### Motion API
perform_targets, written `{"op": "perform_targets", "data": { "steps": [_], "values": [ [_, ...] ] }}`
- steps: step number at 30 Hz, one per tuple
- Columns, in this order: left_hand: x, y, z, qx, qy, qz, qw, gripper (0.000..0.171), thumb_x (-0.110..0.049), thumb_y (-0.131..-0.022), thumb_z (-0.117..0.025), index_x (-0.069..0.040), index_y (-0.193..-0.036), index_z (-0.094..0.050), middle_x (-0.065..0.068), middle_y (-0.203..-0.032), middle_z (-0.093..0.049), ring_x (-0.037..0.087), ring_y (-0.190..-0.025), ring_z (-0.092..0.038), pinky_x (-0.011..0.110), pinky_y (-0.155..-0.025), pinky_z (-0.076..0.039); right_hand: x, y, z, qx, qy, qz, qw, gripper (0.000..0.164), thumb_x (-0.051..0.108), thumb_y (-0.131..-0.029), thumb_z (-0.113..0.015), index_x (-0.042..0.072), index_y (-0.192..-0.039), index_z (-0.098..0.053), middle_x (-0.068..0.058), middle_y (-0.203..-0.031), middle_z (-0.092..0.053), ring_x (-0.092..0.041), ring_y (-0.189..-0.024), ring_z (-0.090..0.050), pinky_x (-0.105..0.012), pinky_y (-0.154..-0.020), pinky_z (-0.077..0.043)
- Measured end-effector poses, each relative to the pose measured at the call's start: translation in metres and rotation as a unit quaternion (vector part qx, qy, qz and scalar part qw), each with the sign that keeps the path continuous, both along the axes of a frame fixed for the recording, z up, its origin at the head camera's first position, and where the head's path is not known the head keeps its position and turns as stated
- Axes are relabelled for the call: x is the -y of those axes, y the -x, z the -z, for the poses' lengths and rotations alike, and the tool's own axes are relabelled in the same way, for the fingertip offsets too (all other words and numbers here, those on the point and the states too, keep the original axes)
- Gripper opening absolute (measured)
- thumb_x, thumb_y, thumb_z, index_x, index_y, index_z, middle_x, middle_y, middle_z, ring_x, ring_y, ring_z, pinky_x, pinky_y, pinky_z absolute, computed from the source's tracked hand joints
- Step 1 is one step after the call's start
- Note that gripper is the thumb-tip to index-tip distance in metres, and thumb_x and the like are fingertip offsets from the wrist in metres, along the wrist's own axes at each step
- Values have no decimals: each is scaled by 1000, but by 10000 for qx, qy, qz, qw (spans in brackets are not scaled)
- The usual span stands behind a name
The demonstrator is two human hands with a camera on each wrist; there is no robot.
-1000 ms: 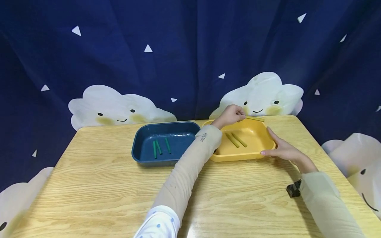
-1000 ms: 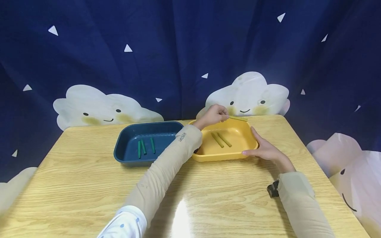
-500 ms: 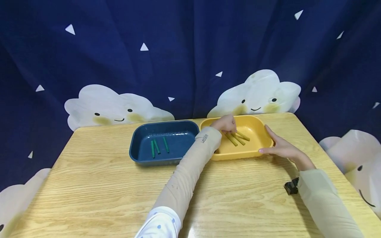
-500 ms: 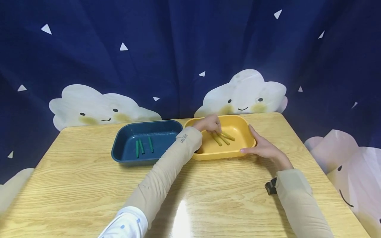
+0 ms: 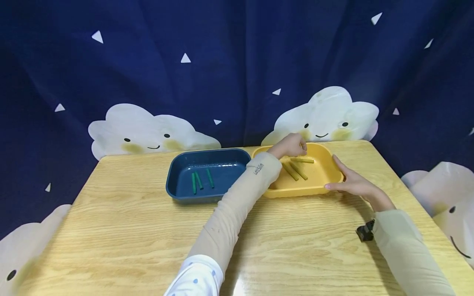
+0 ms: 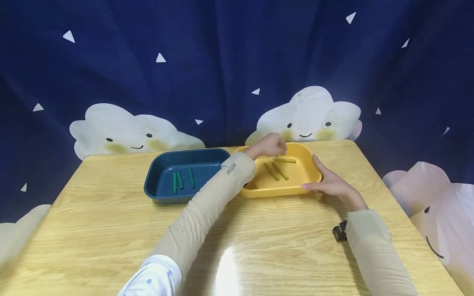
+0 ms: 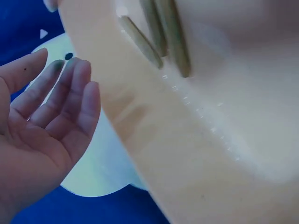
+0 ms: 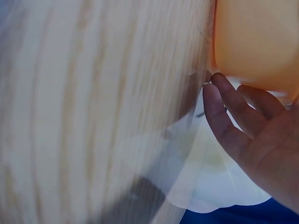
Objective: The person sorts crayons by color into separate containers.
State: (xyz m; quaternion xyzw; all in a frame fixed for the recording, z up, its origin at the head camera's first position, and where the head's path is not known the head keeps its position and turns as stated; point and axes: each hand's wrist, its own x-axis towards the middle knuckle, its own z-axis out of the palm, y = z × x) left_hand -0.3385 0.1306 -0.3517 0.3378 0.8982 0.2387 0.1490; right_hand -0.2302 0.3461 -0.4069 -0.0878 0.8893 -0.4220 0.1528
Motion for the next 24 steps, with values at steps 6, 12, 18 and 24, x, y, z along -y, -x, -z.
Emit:
{"op": "perform_targets", "data": {
  "steps": [6, 12, 18, 24],
  "values": [
    [4, -6, -14, -391, -58, 230, 9990, 14, -14, -88, -59, -6, -91, -70, 2, -85, -65, 10, -73, -58, 15, -68, -42, -1, 0, 1, -16, 51, -9, 10000, 108, 23, -80, -69, 11, -143, 18, -23, -148, 12, -44, -132, 4, -61, -101, -5],
    [16, -23, -19, -646, 7, 549, 9964, 14, -16, -87, -60, -6, -92, -70, 1, -90, -64, 10, -80, -54, 16, -69, -40, 0, -2, 2, 34, 106, -18, 9999, 107, 22, -81, -69, 12, -143, 18, -25, -147, 12, -45, -132, 2, -62, -100, -7],
    [34, -43, -18, -756, -555, 749, 9928, 12, -14, -88, -61, -6, -90, -68, -1, -75, -60, 6, -65, -50, 15, -62, -39, -1, -2, 3, 77, 113, -10, 9999, 107, 22, -81, -69, 13, -142, 19, -24, -147, 14, -46, -132, 2, -62, -100, -8],
    [58, -65, -8, -486, -1154, 996, 9871, 10, -11, -88, -60, -4, -90, -67, 3, -67, -61, 5, -55, -45, 15, -58, -37, 0, 0, 1, 53, 85, -48, 9999, 107, 21, -82, -68, 11, -142, 19, -25, -146, 14, -46, -132, 3, -62, -100, -7]
  ]
}}
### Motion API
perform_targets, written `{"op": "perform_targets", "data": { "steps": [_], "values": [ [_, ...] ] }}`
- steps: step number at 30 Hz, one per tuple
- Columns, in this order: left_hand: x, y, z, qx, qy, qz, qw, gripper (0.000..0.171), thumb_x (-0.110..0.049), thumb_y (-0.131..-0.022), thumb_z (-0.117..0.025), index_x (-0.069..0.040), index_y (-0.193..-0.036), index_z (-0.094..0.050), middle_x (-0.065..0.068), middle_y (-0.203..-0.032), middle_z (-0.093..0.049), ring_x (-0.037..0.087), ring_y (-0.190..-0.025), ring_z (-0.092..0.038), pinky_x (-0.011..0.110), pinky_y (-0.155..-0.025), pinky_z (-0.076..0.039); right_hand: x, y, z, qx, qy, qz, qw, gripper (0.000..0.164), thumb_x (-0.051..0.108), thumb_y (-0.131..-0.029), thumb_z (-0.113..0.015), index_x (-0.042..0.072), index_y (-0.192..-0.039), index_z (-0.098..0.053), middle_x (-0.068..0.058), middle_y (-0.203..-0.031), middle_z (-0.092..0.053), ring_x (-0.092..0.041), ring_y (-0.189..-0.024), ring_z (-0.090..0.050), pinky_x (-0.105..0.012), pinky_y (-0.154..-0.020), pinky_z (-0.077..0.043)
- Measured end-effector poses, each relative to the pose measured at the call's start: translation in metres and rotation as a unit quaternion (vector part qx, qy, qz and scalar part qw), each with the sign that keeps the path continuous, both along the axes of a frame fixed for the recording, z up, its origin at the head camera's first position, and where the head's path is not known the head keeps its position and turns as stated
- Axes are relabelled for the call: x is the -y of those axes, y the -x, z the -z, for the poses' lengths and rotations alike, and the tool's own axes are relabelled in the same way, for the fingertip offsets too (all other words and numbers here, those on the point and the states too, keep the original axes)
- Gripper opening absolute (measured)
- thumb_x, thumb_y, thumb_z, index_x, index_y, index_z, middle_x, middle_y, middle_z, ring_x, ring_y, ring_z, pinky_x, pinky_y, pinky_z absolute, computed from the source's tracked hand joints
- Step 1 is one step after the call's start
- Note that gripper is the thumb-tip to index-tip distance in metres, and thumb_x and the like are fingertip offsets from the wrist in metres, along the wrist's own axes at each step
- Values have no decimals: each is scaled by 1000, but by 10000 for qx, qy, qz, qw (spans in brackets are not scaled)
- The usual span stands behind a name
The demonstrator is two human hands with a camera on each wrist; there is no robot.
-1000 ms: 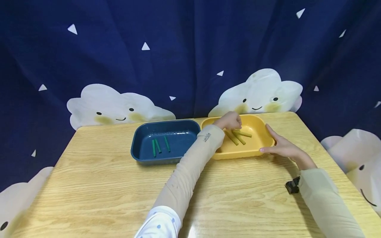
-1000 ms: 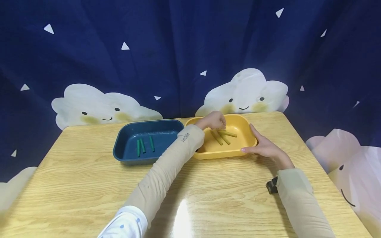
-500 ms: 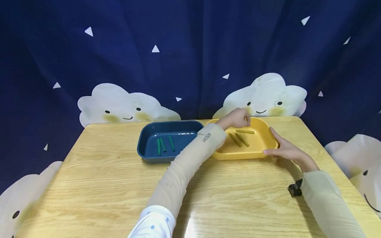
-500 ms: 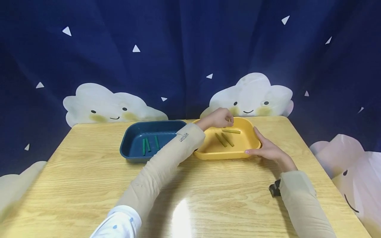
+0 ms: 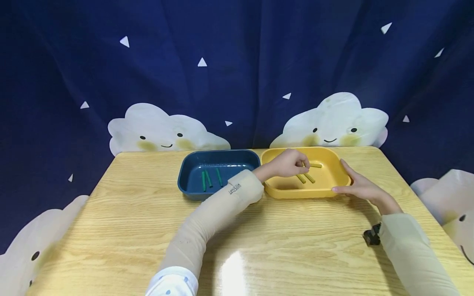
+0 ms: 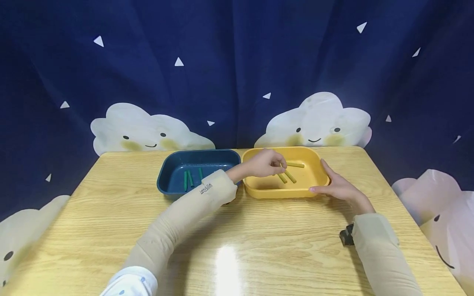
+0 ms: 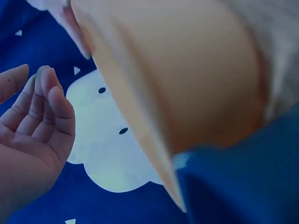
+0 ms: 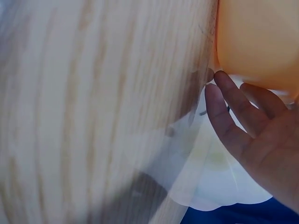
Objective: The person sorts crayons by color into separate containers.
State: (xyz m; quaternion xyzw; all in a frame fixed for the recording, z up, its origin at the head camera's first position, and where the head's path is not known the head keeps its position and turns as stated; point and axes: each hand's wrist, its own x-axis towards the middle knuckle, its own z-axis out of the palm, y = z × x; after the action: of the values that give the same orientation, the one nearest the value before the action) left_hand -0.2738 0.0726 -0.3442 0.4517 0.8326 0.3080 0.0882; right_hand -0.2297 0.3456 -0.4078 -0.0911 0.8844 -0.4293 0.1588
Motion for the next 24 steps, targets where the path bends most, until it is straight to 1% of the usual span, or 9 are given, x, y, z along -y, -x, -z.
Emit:
{"op": "perform_targets", "data": {
  "steps": [3, 5, 10, 13, 16, 21, 24],
  "values": [
    [13, -9, 7, 132, -215, 58, 9997, 10, -11, -88, -60, -4, -90, -67, 6, -67, -62, 6, -53, -45, 15, -57, -37, 2, 3, -1, -51, -32, -42, 10000, 107, 22, -81, -69, 11, -142, 18, -25, -147, 14, -46, -132, 3, -62, -100, -6],
    [22, -15, 11, 193, -332, 25, 9993, 10, -10, -88, -60, -3, -90, -67, 6, -66, -62, 6, -53, -46, 15, -56, -38, 3, 5, -3, -82, -47, -76, 9999, 107, 22, -81, -69, 10, -142, 18, -26, -146, 13, -46, -132, 3, -62, -100, -6],
    [45, -25, 22, 514, -562, -152, 9970, 13, -10, -89, -59, -1, -93, -66, 7, -67, -63, 7, -53, -47, 16, -56, -39, 4, 12, -4, -83, -107, -142, 9998, 108, 24, -80, -69, 10, -142, 19, -27, -146, 12, -46, -132, 2, -62, -100, -7],
    [57, -30, 28, 540, -636, -185, 9963, 11, -10, -88, -60, -2, -92, -66, 7, -65, -61, 7, -53, -46, 17, -55, -39, 3, 15, -3, -51, -119, -195, 9997, 108, 24, -81, -69, 10, -142, 19, -27, -146, 12, -46, -132, 2, -62, -100, -7],
    [69, -35, 30, 520, -660, -186, 9963, 12, -10, -87, -60, 0, -94, -66, 7, -65, -61, 6, -54, -47, 17, -55, -39, 2, 17, -4, -18, -197, -244, 9995, 108, 25, -81, -68, 10, -142, 20, -29, -146, 12, -47, -131, 2, -62, -100, -6],
    [86, -42, 27, 506, -758, -227, 9956, 16, -9, -87, -60, 3, -98, -64, 10, -69, -63, 7, -56, -48, 17, -57, -41, 1, 18, -6, 39, -340, -310, 9989, 108, 26, -82, -67, 9, -141, 21, -29, -145, 13, -48, -131, 4, -63, -99, -5],
    [94, -45, 26, 504, -810, -223, 9952, 17, -8, -87, -61, 4, -99, -63, 9, -67, -63, 6, -56, -49, 17, -58, -42, 0, 19, -8, 56, -452, -410, 9981, 107, 28, -83, -66, 8, -140, 22, -29, -144, 16, -49, -130, 6, -64, -99, -5]
  ]
}}
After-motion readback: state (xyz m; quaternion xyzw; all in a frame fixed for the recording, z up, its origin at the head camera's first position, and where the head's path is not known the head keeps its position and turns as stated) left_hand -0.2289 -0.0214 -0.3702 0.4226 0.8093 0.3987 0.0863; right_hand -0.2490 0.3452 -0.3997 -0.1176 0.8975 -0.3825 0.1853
